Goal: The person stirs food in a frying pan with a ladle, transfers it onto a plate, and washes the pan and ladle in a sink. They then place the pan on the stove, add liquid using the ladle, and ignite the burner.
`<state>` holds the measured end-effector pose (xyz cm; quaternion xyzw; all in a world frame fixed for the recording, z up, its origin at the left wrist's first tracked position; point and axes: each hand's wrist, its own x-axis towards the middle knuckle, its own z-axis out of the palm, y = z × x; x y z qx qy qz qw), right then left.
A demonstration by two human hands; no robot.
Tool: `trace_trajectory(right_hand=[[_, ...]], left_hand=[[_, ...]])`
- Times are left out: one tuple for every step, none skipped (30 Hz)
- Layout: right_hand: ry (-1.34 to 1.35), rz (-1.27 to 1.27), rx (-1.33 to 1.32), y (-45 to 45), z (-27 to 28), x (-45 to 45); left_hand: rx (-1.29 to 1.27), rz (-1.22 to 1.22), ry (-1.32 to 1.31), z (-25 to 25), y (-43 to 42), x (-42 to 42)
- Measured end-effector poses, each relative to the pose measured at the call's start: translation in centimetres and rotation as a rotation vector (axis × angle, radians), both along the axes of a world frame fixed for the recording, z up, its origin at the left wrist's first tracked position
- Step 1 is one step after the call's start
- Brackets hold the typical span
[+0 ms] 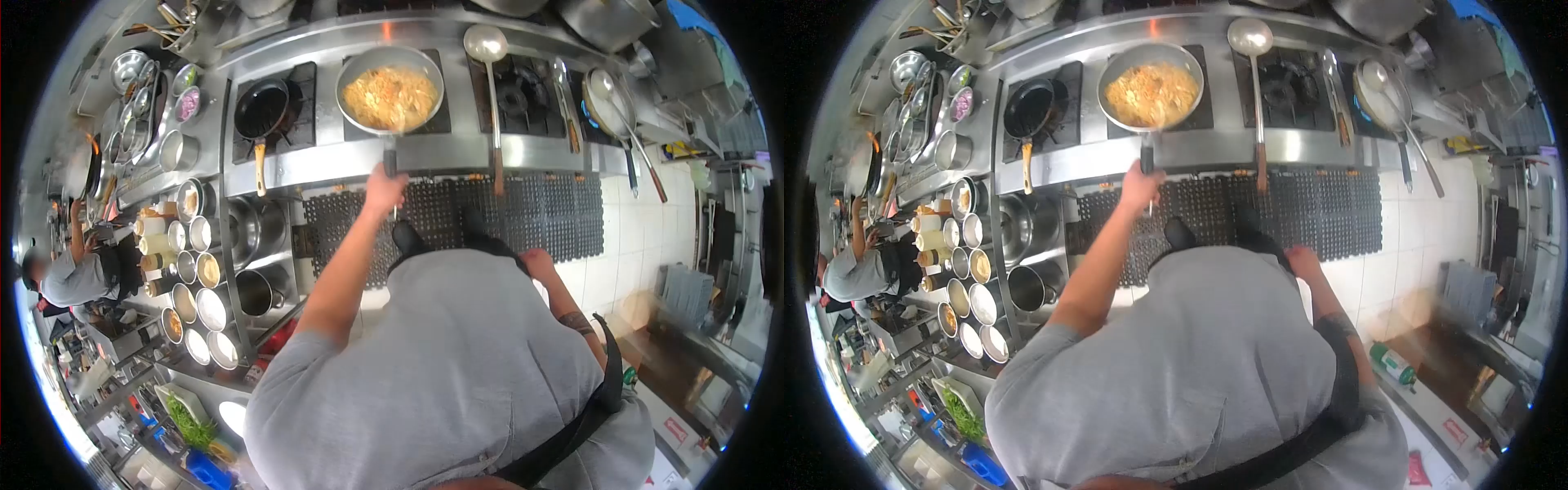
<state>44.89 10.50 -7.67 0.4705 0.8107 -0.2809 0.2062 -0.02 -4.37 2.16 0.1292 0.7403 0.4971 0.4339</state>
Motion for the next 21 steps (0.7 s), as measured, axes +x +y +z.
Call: trace_trajectory(right_hand=[[-0.016, -0.009, -0.021, -0.8, -1.0, 2.3], [0.008, 0.210, 0.039, -0.7, -2.0, 4.0], [0.044, 0.431, 0.109, -0.1, -3.0, 5.1], [0.012, 0.353, 0.115, -0.9, -2.9, 6.1], [0.020, 0.351, 0.111, -1.3, -3.0, 6.8], [-0.047, 0.300, 0.054, -1.4, -2.6, 7.4], [-0.116, 0.251, -0.005, -1.4, -2.2, 8.1], [-0.185, 0.204, -0.065, -1.5, -1.9, 8.8], [-0.179, 0.208, -0.072, -1.5, -2.0, 9.6], [-0.159, 0.096, -0.120, -1.4, -2.2, 10.3], [-0.136, -0.017, -0.166, -1.0, -2.4, 10.7], [-0.123, -0.016, -0.166, -0.2, -3.0, 11.2], [-0.108, 0.148, -0.074, 0.6, -3.8, 12.0], [-0.098, 0.299, 0.021, 1.0, -4.7, 13.2], [-0.096, 0.270, 0.026, 1.6, -5.6, 14.1], [-0.065, 0.356, 0.069, 2.5, -6.5, 14.8], [-0.038, 0.433, 0.114, 3.3, -7.5, 16.0], [-0.042, 0.380, 0.124, 3.9, -8.9, 17.7], [0.031, 0.302, 0.077, 4.7, -10.7, 19.3], [0.108, 0.237, 0.030, 5.6, -11.5, 20.7], [0.111, 0.219, 0.037, 6.6, -10.5, 21.3]], left_hand=[[-0.018, 0.006, 0.002, -0.2, 0.1, -0.2], [0.046, 0.035, -0.025, -1.2, 0.5, -0.5], [0.042, 0.033, -0.019, -1.4, 0.5, -0.6], [-0.018, 0.033, 0.019, -1.4, 0.6, -0.6], [-0.078, 0.033, 0.058, -1.3, 0.7, -0.5], [-0.082, 0.032, 0.065, -1.1, 0.7, -0.1], [-0.050, 0.082, 0.666, -0.9, 0.3, 0.9], [-0.014, 0.126, 1.266, -0.6, -0.2, 1.9], [-0.022, 0.124, 1.272, 0.3, -0.4, 3.1], [0.052, 0.059, 1.184, 1.9, -0.2, 4.5], [0.128, -0.004, 1.097, 2.9, 0.2, 5.8], [0.193, -0.076, 1.049, 2.5, 0.7, 7.3], [0.196, -0.082, 1.059, 1.7, 1.2, 8.9], [0.210, -0.231, 0.917, 0.9, 1.9, 10.6], [0.229, -0.389, 0.768, -0.3, 2.9, 12.5], [0.171, -0.511, 0.710, -1.6, 3.7, 14.1], [0.113, -0.642, 0.653, -3.3, 4.2, 15.6], [0.043, -0.764, 0.622, -5.6, 4.6, 16.7], [-0.034, -0.877, 0.595, -7.9, 4.7, 17.8], [-0.137, -0.847, 0.544, -9.6, 4.6, 19.1], [-0.245, -0.806, 0.493, -11.4, 4.1, 20.2]])
